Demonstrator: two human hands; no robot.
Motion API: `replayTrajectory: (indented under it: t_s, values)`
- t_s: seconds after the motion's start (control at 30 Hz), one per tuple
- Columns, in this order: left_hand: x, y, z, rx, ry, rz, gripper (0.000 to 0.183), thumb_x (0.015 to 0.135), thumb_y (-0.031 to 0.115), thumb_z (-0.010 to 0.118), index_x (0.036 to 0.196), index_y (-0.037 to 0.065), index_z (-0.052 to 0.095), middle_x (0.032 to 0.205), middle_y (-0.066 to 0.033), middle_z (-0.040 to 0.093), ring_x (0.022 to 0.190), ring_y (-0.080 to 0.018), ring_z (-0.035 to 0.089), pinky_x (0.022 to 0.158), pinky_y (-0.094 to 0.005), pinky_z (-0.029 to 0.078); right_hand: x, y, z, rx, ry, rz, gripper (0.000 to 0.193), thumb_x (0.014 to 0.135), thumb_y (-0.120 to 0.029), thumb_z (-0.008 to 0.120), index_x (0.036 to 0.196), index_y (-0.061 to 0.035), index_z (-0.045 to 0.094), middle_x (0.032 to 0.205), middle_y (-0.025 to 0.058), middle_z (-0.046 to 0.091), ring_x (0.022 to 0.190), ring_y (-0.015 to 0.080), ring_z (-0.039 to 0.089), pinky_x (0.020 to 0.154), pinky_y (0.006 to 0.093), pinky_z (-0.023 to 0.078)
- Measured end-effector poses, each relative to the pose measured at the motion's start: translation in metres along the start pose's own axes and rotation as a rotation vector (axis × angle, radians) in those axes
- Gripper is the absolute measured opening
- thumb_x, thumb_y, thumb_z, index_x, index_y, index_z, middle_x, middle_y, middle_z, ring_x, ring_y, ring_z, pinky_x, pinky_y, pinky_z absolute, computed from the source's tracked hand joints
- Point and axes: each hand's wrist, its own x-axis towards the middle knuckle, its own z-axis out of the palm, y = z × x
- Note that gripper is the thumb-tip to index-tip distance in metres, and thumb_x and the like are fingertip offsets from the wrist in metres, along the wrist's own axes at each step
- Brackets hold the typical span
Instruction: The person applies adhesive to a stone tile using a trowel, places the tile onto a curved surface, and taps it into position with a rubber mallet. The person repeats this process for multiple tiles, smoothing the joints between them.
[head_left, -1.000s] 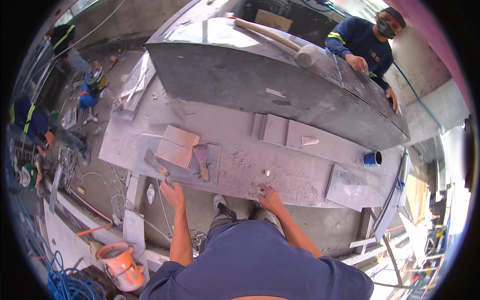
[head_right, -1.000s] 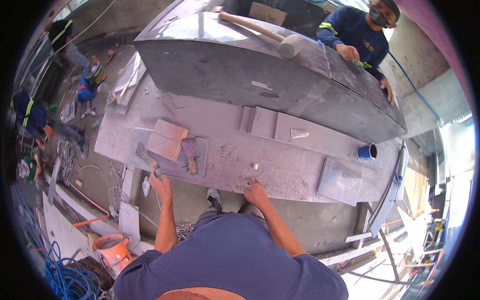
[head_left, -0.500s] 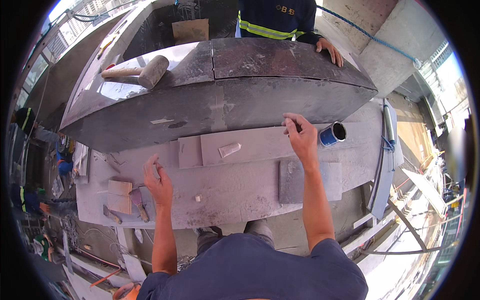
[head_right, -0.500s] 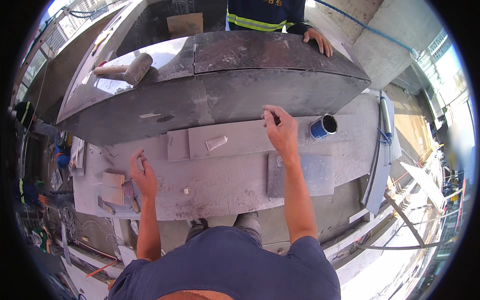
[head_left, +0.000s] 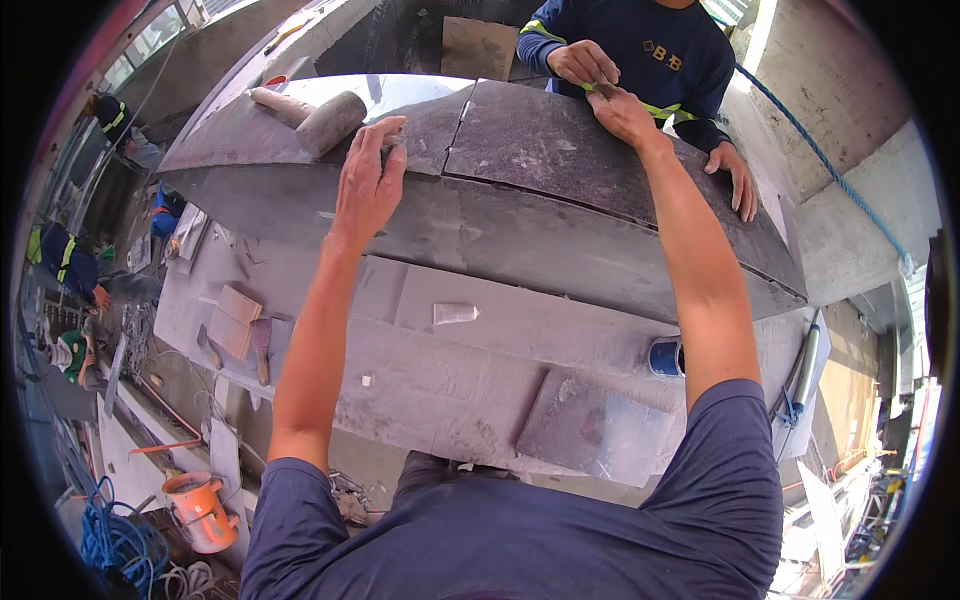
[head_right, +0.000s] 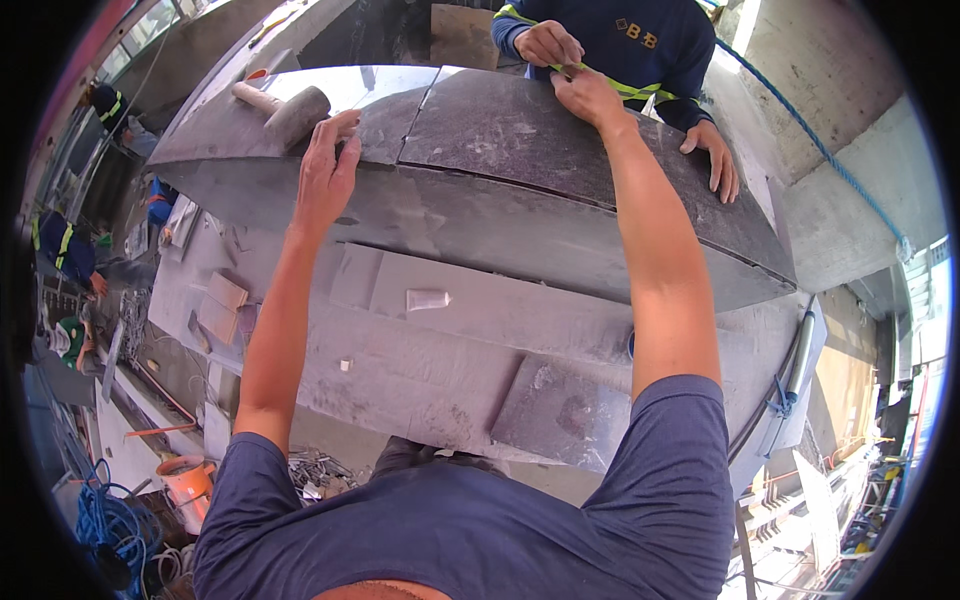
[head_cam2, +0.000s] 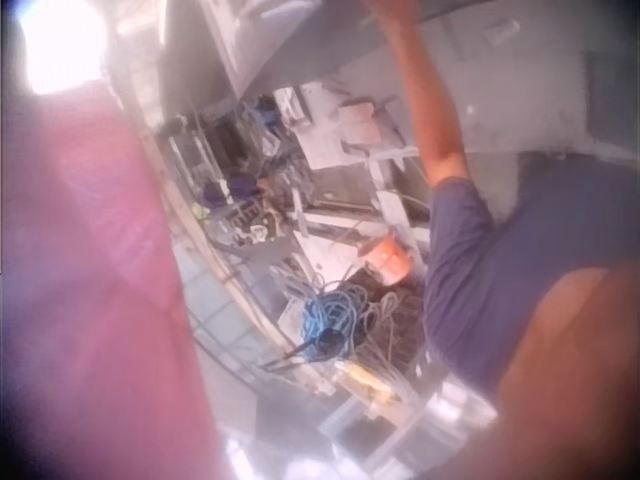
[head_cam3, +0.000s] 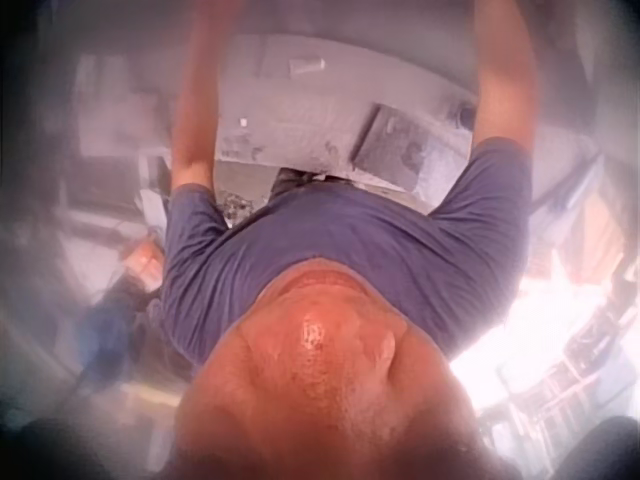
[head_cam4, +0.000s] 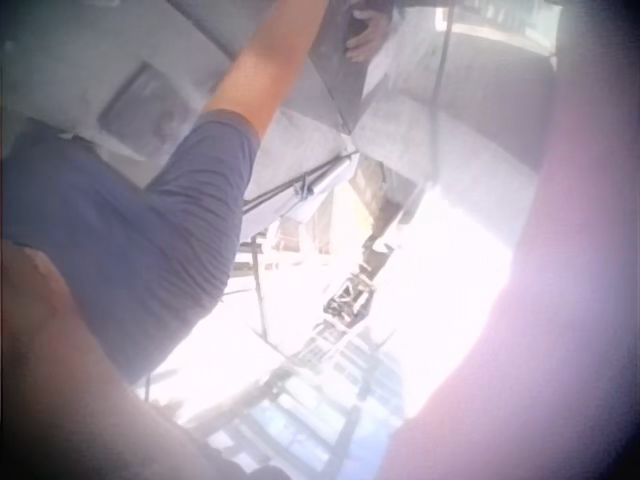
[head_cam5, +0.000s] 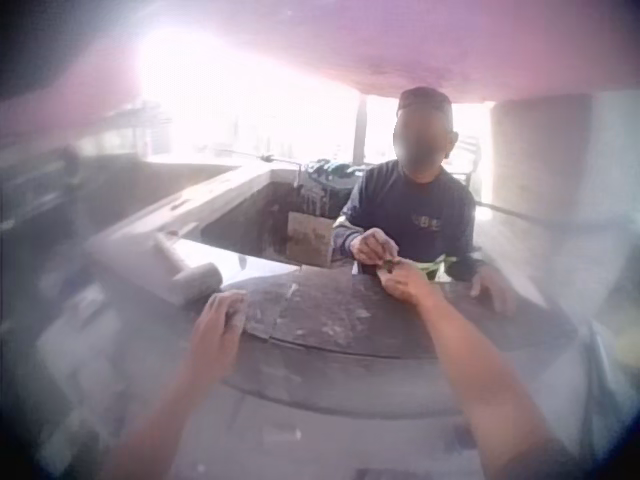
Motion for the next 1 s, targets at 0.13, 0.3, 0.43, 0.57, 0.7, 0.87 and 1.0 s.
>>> replayTrajectory:
  t_s: [0.13, 0.3, 0.43, 0.57, 0.7, 0.87, 1.0]
  values:
    - [0.003, -0.010, -0.006, -0.039, -0.101, -0.120, 0.047, 0.103, 0.029, 0.072, 0.144, 0.009, 0.064, 0.139, -0.0161, 0.067, 0.135, -0.0344, 0.061, 0.117, -0.0454, 0.045, -0.009, -0.012, 0.023, -0.115, -0.030, 0.072, 0.061, 0.109, -0.056, 0.044, 0.134, -0.0092, 0.076, 0.140, 0.0263, 0.072, 0.136, 0.0455, 0.065, 0.115, 0.0523, 0.050]
    - [0.005, -0.008, -0.006, 0.068, -0.166, -0.075, 0.066, 0.095, 0.036, 0.082, 0.152, 0.012, 0.060, 0.150, -0.0149, 0.061, 0.141, -0.0333, 0.059, 0.122, -0.0478, 0.040, -0.011, -0.012, 0.021, -0.214, -0.031, 0.047, 0.064, 0.110, -0.060, 0.041, 0.128, -0.0099, 0.078, 0.139, 0.0237, 0.073, 0.135, 0.0442, 0.065, 0.114, 0.0504, 0.051]
    - [0.007, -0.011, -0.012, 0.044, -0.217, -0.053, 0.086, 0.087, 0.045, 0.090, 0.159, 0.015, 0.054, 0.158, -0.0138, 0.056, 0.151, -0.0333, 0.051, 0.126, -0.0506, 0.034, -0.011, -0.016, 0.021, -0.215, -0.020, 0.059, 0.065, 0.110, -0.062, 0.041, 0.126, -0.0118, 0.079, 0.138, 0.0235, 0.074, 0.133, 0.0430, 0.067, 0.113, 0.0509, 0.051]
    - [0.004, -0.005, -0.010, 0.145, -0.243, -0.031, 0.106, 0.077, 0.055, 0.096, 0.163, 0.016, 0.049, 0.161, -0.0125, 0.053, 0.155, -0.0324, 0.044, 0.128, -0.0511, 0.029, -0.011, -0.021, 0.023, -0.229, -0.008, 0.080, 0.065, 0.109, -0.063, 0.041, 0.124, -0.0130, 0.079, 0.135, 0.0240, 0.075, 0.130, 0.0435, 0.068, 0.112, 0.0514, 0.052]
    - [0.002, -0.002, -0.010, 0.209, -0.212, -0.063, 0.115, 0.073, 0.059, 0.099, 0.165, 0.016, 0.046, 0.162, -0.0121, 0.050, 0.156, -0.0335, 0.041, 0.129, -0.0513, 0.026, -0.008, -0.031, 0.029, -0.235, -0.015, 0.080, 0.064, 0.109, -0.063, 0.042, 0.125, -0.0132, 0.079, 0.133, 0.0247, 0.075, 0.128, 0.0440, 0.069, 0.110, 0.0516, 0.053]
    - [0.008, 0.007, -0.004, 0.263, -0.185, -0.105, 0.110, 0.077, 0.056, 0.096, 0.166, 0.017, 0.045, 0.164, -0.0135, 0.048, 0.157, -0.0348, 0.040, 0.130, -0.0516, 0.026, -0.007, -0.021, 0.031, -0.194, 0.061, 0.069, 0.060, 0.108, -0.058, 0.043, 0.129, -0.0136, 0.077, 0.132, 0.0223, 0.077, 0.125, 0.0435, 0.071, 0.109, 0.0515, 0.055]
    - [0.014, 0.005, 0.014, 0.072, -0.223, -0.116, 0.092, 0.088, 0.051, 0.087, 0.163, 0.013, 0.050, 0.162, -0.0164, 0.049, 0.155, -0.0353, 0.043, 0.127, -0.0496, 0.033, -0.001, 0.046, 0.028, 0.032, 0.167, -0.246, 0.055, 0.106, -0.042, 0.051, 0.139, -0.0036, 0.071, 0.143, 0.0236, 0.071, 0.138, 0.0399, 0.064, 0.120, 0.0444, 0.047]
